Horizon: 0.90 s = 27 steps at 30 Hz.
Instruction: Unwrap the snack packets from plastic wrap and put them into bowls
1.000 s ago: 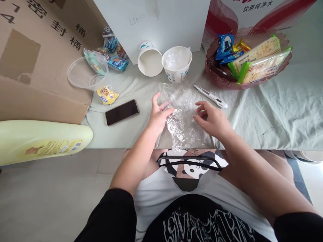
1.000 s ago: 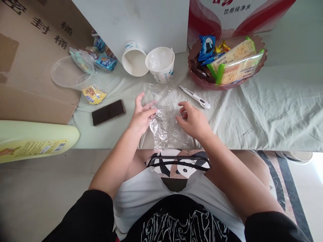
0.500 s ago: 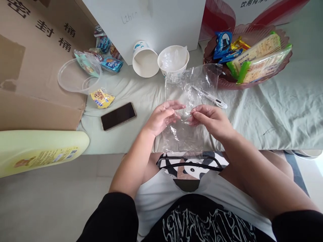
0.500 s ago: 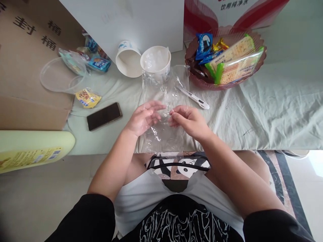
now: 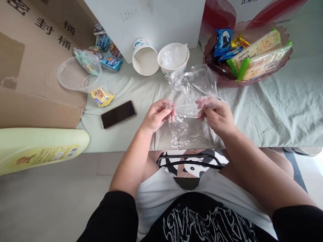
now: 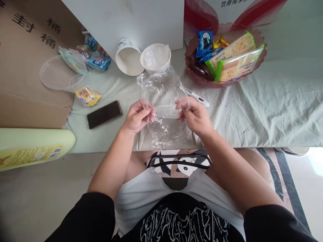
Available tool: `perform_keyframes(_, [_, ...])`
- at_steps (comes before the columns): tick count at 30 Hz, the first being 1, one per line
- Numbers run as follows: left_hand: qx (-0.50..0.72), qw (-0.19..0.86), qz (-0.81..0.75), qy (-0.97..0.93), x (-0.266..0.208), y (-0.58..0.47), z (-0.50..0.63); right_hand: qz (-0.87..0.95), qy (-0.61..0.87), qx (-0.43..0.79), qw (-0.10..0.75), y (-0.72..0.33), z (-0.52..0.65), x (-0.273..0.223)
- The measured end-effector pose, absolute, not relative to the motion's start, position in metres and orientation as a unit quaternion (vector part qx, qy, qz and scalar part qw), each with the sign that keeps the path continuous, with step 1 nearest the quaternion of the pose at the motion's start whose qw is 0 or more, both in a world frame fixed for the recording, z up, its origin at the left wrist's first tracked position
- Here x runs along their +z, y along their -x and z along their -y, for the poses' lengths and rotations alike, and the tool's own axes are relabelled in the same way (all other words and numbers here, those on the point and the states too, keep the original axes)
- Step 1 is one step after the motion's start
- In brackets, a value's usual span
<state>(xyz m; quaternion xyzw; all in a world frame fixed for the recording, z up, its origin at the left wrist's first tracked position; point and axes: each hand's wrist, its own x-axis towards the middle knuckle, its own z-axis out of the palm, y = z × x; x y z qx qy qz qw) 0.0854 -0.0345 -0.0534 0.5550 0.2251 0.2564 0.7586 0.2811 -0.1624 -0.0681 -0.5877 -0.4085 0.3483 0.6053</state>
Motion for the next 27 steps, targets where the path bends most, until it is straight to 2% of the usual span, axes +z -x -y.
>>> perform_keyframes(5, [0.290, 0.735, -0.250, -0.560, -0.050, -0.088, 0.033, 0.402, 0.627, 0.262, 0.614, -0.290, 0.164, -0.065])
perform_keyframes(11, [0.317, 0.654, -0.297, -0.619, -0.058, -0.090, 0.029, 0.311, 0.646, 0.329, 0.614, -0.294, 0.162, -0.067])
perform_keyframes(14, [0.342, 0.627, -0.302, -0.632, -0.064, -0.090, 0.028, 0.331, 0.639, 0.361, 0.594, -0.289, 0.162, -0.071])
perform_keyframes(18, [0.334, 0.707, -0.316, -0.538, -0.063, -0.090, 0.030, 0.383, 0.644, 0.374, 0.546, -0.281, 0.164, -0.071])
perform_keyframes(23, [0.158, 0.800, -0.308, -0.491, -0.057, -0.094, 0.037, 0.360, 0.636, 0.343, 0.589, -0.282, 0.163, -0.065])
perform_keyframes(27, [0.181, 0.791, -0.339, -0.476, -0.055, -0.097, 0.040, 0.321, 0.587, 0.417, 0.616, -0.284, 0.162, -0.060])
